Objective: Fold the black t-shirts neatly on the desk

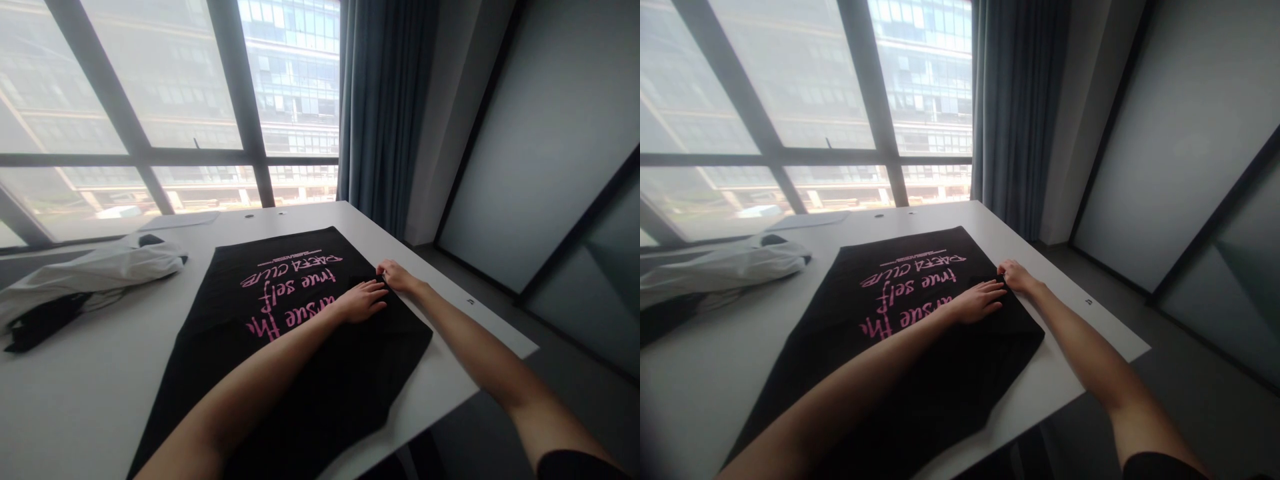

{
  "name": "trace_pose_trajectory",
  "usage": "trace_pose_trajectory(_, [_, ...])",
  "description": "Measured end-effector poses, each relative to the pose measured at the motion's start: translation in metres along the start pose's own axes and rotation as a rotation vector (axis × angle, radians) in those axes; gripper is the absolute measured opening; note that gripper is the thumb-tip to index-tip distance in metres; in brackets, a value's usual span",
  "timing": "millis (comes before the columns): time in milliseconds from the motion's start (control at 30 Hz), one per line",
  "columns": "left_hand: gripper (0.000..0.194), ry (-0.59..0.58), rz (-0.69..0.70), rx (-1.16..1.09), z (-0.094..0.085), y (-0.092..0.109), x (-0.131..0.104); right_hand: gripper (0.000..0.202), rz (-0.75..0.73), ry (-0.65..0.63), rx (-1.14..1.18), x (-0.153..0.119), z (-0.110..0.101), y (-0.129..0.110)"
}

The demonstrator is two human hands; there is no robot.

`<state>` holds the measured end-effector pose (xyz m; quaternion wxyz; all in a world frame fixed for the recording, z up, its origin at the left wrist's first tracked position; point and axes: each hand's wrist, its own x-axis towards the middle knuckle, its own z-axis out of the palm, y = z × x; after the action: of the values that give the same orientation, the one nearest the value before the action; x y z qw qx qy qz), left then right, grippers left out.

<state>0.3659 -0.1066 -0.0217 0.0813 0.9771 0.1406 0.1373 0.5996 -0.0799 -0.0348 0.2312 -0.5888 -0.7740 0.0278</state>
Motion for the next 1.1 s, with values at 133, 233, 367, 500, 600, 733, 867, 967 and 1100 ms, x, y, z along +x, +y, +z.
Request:
trace_pose_trajectory(133, [0.05,0.007,-0.015,0.001,-0.001,0.002,0.001,0.029,0.021,-0.002,-0.03,0.0,0.003,0.0])
trace_pose_trajectory(233, [0.045,0.079,-0.005,-0.001,-0.006,0.003,0.001,0.029,0.02,-0.003,-0.027,0.001,0.004,0.0])
trace_pose_trajectory(367, [0.042,0.222,-0.136,0.01,-0.01,-0.002,0.0,0.039,0.016,0.029,0.009,0.0,-0.003,0.001])
trace_pose_trajectory(500, [0.052,0.071,-0.314,0.039,-0.004,-0.011,-0.002,0.043,0.004,0.211,0.124,-0.004,-0.014,-0.004])
trace_pose_trajectory(600, [0.055,0.005,-0.331,0.059,-0.003,-0.012,-0.001,0.041,-0.064,0.217,0.178,-0.007,-0.012,-0.014])
trace_pose_trajectory(733, [0.039,0.123,-0.238,0.121,-0.019,0.008,0.0,0.045,-0.046,-0.06,0.144,-0.009,0.003,-0.024])
trace_pose_trajectory(867, [0.033,0.131,-0.23,0.205,-0.039,0.053,-0.003,0.048,0.004,-0.231,0.114,-0.009,0.01,-0.02])
trace_pose_trajectory(967, [0.038,0.129,-0.19,0.202,-0.042,0.089,-0.007,0.049,-0.035,-0.235,0.115,-0.009,0.009,-0.015])
trace_pose_trajectory(1100, [0.058,-0.015,0.167,-0.006,-0.022,0.116,-0.011,0.048,-0.051,-0.216,0.116,-0.01,0.008,-0.015])
